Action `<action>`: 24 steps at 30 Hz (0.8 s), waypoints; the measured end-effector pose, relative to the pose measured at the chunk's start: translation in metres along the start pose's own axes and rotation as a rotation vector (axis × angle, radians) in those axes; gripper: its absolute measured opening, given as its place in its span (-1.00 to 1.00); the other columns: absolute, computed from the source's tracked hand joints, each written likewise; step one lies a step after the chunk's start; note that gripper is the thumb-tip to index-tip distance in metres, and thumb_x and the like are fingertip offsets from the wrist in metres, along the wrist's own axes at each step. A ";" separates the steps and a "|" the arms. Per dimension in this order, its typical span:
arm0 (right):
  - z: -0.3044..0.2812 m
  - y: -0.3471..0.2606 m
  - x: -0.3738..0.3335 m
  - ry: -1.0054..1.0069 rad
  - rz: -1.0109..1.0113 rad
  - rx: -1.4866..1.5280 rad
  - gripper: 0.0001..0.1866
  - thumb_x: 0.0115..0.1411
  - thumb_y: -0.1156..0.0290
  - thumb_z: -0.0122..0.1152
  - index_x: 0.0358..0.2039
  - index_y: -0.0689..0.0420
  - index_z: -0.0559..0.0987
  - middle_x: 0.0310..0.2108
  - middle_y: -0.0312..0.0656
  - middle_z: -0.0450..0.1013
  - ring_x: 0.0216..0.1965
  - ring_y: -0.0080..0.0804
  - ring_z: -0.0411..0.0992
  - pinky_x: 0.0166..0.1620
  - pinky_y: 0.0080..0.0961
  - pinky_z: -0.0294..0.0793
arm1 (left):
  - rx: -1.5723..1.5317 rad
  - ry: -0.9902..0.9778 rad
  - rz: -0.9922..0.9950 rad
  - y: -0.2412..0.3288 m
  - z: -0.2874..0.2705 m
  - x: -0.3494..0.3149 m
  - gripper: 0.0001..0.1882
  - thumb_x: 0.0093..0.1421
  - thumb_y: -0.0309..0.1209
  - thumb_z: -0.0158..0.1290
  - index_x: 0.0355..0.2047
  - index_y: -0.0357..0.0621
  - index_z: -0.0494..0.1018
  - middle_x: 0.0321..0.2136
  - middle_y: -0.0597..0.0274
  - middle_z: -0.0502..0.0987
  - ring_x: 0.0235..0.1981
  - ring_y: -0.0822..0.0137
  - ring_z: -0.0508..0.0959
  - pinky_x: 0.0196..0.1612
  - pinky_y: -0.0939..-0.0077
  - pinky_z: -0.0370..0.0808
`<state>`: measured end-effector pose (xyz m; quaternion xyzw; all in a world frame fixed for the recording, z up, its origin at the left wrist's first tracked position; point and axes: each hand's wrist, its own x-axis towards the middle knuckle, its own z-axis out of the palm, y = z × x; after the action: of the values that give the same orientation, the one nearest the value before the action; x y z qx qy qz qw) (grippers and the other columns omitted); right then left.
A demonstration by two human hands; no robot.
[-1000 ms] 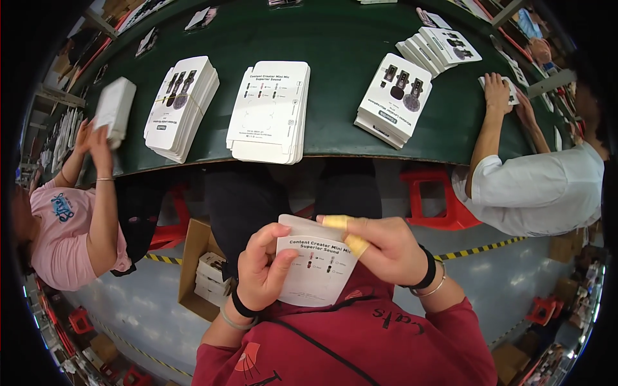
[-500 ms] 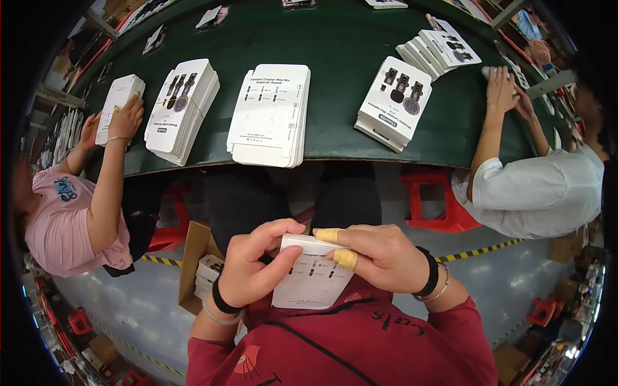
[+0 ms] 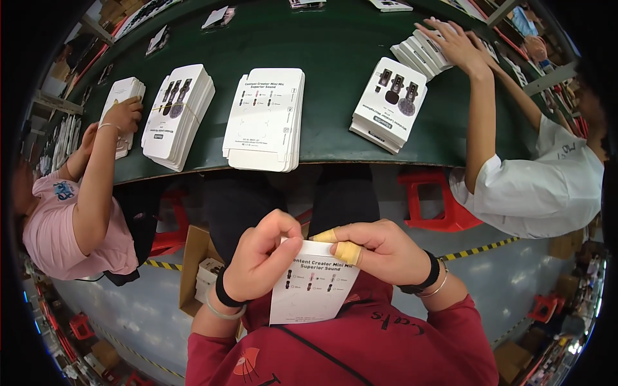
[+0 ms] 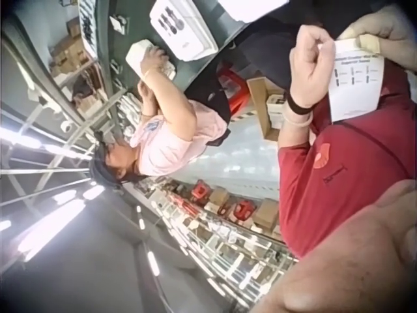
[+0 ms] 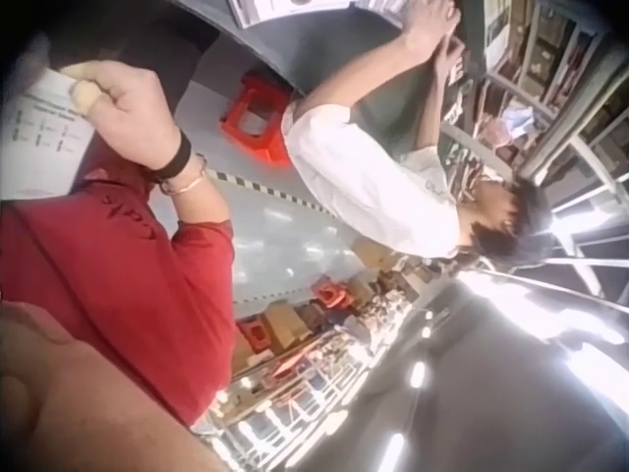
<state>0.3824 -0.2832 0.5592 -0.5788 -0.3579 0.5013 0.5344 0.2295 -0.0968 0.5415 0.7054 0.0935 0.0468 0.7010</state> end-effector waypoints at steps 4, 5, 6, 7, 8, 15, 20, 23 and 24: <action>0.000 0.007 0.001 0.010 0.053 0.171 -0.79 0.33 0.45 0.11 -0.07 0.26 0.47 -0.33 -0.26 0.57 -0.26 -0.63 0.50 -0.19 -0.62 0.48 | 0.095 0.082 0.148 -0.010 0.005 -0.005 -0.93 0.28 -0.58 0.01 -0.26 -0.20 0.35 -0.61 0.45 0.38 -0.61 0.72 0.30 -0.56 0.73 0.20; 0.000 0.009 0.001 0.013 0.066 0.209 -0.82 0.33 0.46 0.12 -0.11 0.26 0.45 -0.34 -0.29 0.56 -0.26 -0.68 0.48 -0.20 -0.65 0.47 | 0.085 0.112 0.159 -0.011 0.006 -0.005 -0.93 0.28 -0.59 0.02 -0.27 -0.20 0.35 -0.61 0.43 0.39 -0.62 0.71 0.31 -0.56 0.73 0.21; -0.001 0.011 0.002 0.013 0.065 0.211 -0.82 0.33 0.46 0.12 -0.11 0.26 0.45 -0.34 -0.29 0.56 -0.26 -0.68 0.48 -0.20 -0.65 0.47 | 0.086 0.110 0.158 -0.008 0.006 -0.004 -0.93 0.28 -0.59 0.02 -0.27 -0.20 0.35 -0.61 0.43 0.39 -0.62 0.71 0.31 -0.56 0.73 0.21; -0.001 0.013 0.004 0.009 0.072 0.217 -0.83 0.33 0.46 0.12 -0.13 0.25 0.43 -0.34 -0.29 0.55 -0.27 -0.68 0.48 -0.21 -0.65 0.47 | -0.013 0.123 0.016 -0.003 0.007 -0.002 -0.91 0.26 -0.60 0.03 -0.31 -0.20 0.33 -0.58 0.40 0.39 -0.58 0.66 0.33 -0.50 0.72 0.25; -0.001 0.015 0.005 0.005 0.078 0.224 -0.84 0.34 0.46 0.12 -0.16 0.23 0.40 -0.35 -0.29 0.55 -0.29 -0.69 0.48 -0.22 -0.66 0.46 | -0.112 0.135 -0.126 0.002 0.008 -0.001 -0.89 0.25 -0.60 0.05 -0.35 -0.19 0.32 -0.54 0.37 0.40 -0.54 0.61 0.35 -0.44 0.72 0.29; 0.005 0.015 -0.006 0.029 -0.135 -0.163 -0.80 0.31 0.40 0.18 -0.19 0.23 0.39 -0.27 -0.19 0.57 -0.31 -0.58 0.54 -0.25 -0.61 0.50 | -0.072 0.178 0.136 -0.015 0.012 -0.005 -0.83 0.20 -0.54 0.20 -0.44 -0.21 0.39 -0.60 0.37 0.45 -0.60 0.64 0.39 -0.52 0.74 0.30; 0.011 0.014 -0.015 0.105 -0.283 -0.570 -0.72 0.25 0.37 0.24 -0.16 0.26 0.41 -0.18 -0.08 0.57 -0.32 -0.40 0.60 -0.28 -0.55 0.53 | 0.042 0.173 0.150 -0.015 0.012 0.001 -0.82 0.21 -0.52 0.19 -0.44 -0.21 0.39 -0.54 0.30 0.50 -0.59 0.61 0.42 -0.52 0.73 0.34; -0.005 -0.003 -0.015 0.066 -0.192 -0.486 -0.67 0.23 0.38 0.25 -0.09 0.30 0.43 -0.15 -0.07 0.57 -0.30 -0.38 0.60 -0.27 -0.54 0.54 | 0.010 0.227 0.126 -0.003 0.012 0.008 -0.86 0.25 -0.51 0.14 -0.39 -0.23 0.38 -0.50 0.25 0.53 -0.58 0.60 0.43 -0.52 0.72 0.35; -0.017 -0.015 -0.013 0.042 -0.160 -0.405 -0.64 0.23 0.39 0.25 -0.05 0.31 0.43 -0.14 -0.09 0.57 -0.28 -0.39 0.60 -0.25 -0.54 0.54 | -0.060 0.309 0.113 0.006 0.012 0.015 -0.87 0.27 -0.51 0.11 -0.36 -0.24 0.37 -0.48 0.23 0.53 -0.57 0.60 0.44 -0.52 0.72 0.35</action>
<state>0.3971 -0.2970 0.5757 -0.6545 -0.4849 0.3629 0.4526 0.2471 -0.1051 0.5466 0.6727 0.1588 0.1970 0.6953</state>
